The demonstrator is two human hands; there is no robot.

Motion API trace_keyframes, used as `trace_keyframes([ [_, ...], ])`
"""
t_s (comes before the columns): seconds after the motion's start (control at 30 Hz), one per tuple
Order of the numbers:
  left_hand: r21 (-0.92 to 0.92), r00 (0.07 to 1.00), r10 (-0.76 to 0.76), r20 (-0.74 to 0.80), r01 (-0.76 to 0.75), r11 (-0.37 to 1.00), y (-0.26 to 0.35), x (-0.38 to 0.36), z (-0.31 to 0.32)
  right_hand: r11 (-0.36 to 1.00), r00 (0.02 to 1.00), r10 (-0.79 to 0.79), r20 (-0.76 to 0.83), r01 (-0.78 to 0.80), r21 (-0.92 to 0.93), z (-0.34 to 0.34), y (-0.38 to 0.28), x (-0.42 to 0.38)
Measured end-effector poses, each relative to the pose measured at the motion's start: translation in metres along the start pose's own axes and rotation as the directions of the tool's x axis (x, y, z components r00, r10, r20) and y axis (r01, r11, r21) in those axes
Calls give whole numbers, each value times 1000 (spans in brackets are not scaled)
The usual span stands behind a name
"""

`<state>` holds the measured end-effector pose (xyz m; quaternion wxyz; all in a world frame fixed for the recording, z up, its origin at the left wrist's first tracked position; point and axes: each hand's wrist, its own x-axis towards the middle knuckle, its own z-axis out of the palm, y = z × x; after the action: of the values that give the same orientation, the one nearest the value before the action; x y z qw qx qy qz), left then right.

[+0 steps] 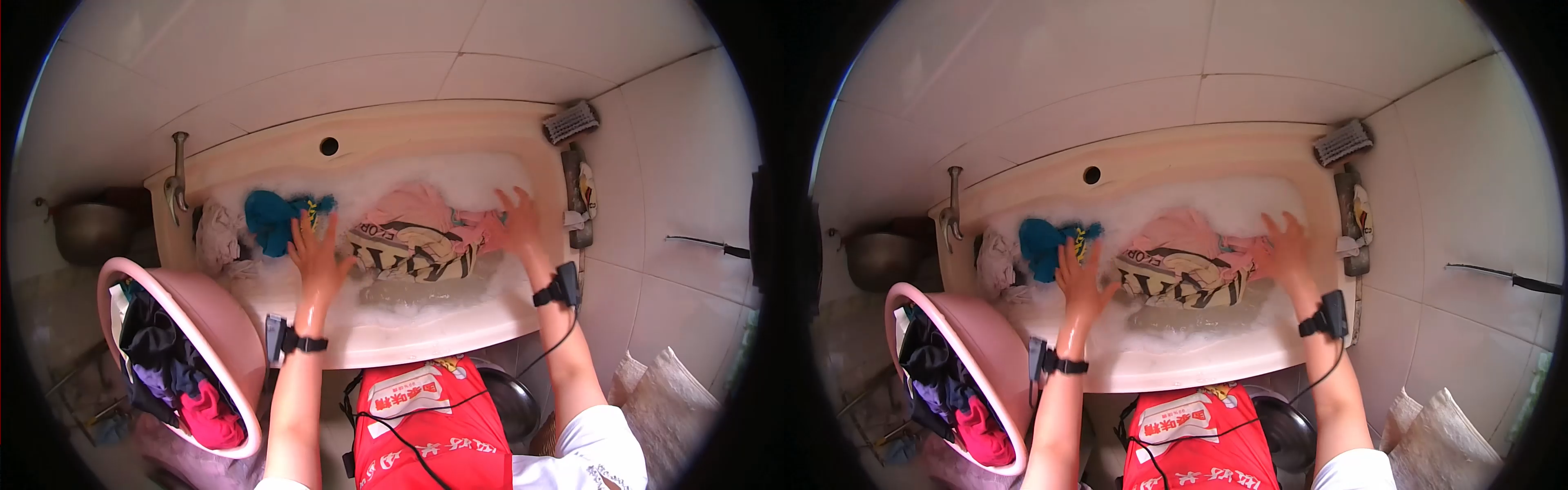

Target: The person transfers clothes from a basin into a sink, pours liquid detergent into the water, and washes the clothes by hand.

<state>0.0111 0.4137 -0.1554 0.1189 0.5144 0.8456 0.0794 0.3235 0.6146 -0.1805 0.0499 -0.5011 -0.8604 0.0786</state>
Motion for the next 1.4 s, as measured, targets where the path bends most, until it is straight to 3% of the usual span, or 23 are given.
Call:
trace_keyframes([
  [0.07, 30, 992, -109, 64, 107, 994, -3, 22, 6, 990, 915, 137, 380, -136, -29, 3, -36, 3],
  [0.17, -8, 939, -268, 215, 276, 961, -10, 35, 43, 982, 748, 179, 639, -174, -72, 0, -86, -2],
  [0.3, -85, 901, -217, 376, 267, 960, -7, 40, 101, 963, 916, -14, 401, -95, 252, 107, -88, -46],
  [0.37, -300, 853, -121, 507, 307, 903, -20, 46, 166, 739, 946, -139, 293, -98, 666, 129, -104, -49],
  [0.4, -296, 854, -131, 503, 313, 902, -12, 42, 166, 736, 945, -149, 291, -90, 671, 128, -112, -49],
  [0.47, -893, 985, 3, 174, 156, 423, 12, 29, 156, 309, 798, -197, 569, -500, 809, 120, -127, -50],
  [0.5, -889, 985, -9, 173, 161, 429, 25, 23, 136, 376, 753, -197, 628, -534, 757, 142, -120, -57],
  [0.53, -905, 903, -131, 409, 420, 70, 41, 18, 107, 373, 749, -209, 629, -534, 759, 135, -121, -60],
  [0.57, -755, 756, -150, 637, 574, -317, 51, 14, 84, 35, 652, -265, 711, -730, 682, 114, -126, -60],
  [0.6, -758, 756, -160, 635, 569, -318, 55, 10, 71, -290, 554, -356, 753, -831, 474, 102, -128, -60],
  [0.67, -651, 777, 100, 622, 584, -485, 59, 3, 59, -418, 626, -353, 695, -770, 481, 101, -119, -74],
  [0.73, -644, 804, 174, 568, 567, -514, 67, -1, 51, -533, 691, -334, 641, -699, 477, 92, -113, -79],
  [0.83, -699, 825, 203, 527, 557, -449, 89, -10, -7, -639, 797, -306, 521, -578, 508, 54, -119, -71],
  [0.87, -704, 832, 188, 521, 544, -456, 91, -16, -21, -497, 721, -343, 602, -683, 535, 46, -119, -66],
  [0.97, -958, 958, 23, 287, 287, -16, 101, -38, -68, -507, 878, -368, 307, -466, 725, -7, -145, -54],
  [1.0, -972, 974, 33, 226, 224, 66, 103, -42, -87, -319, 912, -345, 223, -338, 886, -18, -154, -47],
  [1.07, -959, 995, -5, 103, 101, 265, 107, -49, -128, -651, 842, -340, 419, -532, 541, -35, -175, -38],
  [1.1, -959, 996, -26, 88, 92, 270, 105, -53, -141, -593, 834, -373, 407, -552, 586, -52, -189, -32],
  [1.17, -722, 982, -14, -188, -129, 679, 96, -66, -163, -501, 809, -446, 383, -580, 642, -89, -218, -22],
  [1.23, -738, 976, -100, -194, -78, 670, 79, -86, -179, -377, 835, -453, 312, -496, 782, -93, -238, -19],
  [1.27, -760, 970, -162, -183, -35, 649, 71, -97, -188, -392, 762, -552, 338, -595, 702, -95, -249, -16],
  [1.33, -775, 938, -249, -243, -33, 631, 56, -117, -205, -215, 730, -661, 176, -409, 887, -95, -271, -11],
  [1.4, -701, 909, -271, -318, -33, 712, 38, -137, -223, -196, 671, -735, 95, -346, 918, -105, -303, -7],
])
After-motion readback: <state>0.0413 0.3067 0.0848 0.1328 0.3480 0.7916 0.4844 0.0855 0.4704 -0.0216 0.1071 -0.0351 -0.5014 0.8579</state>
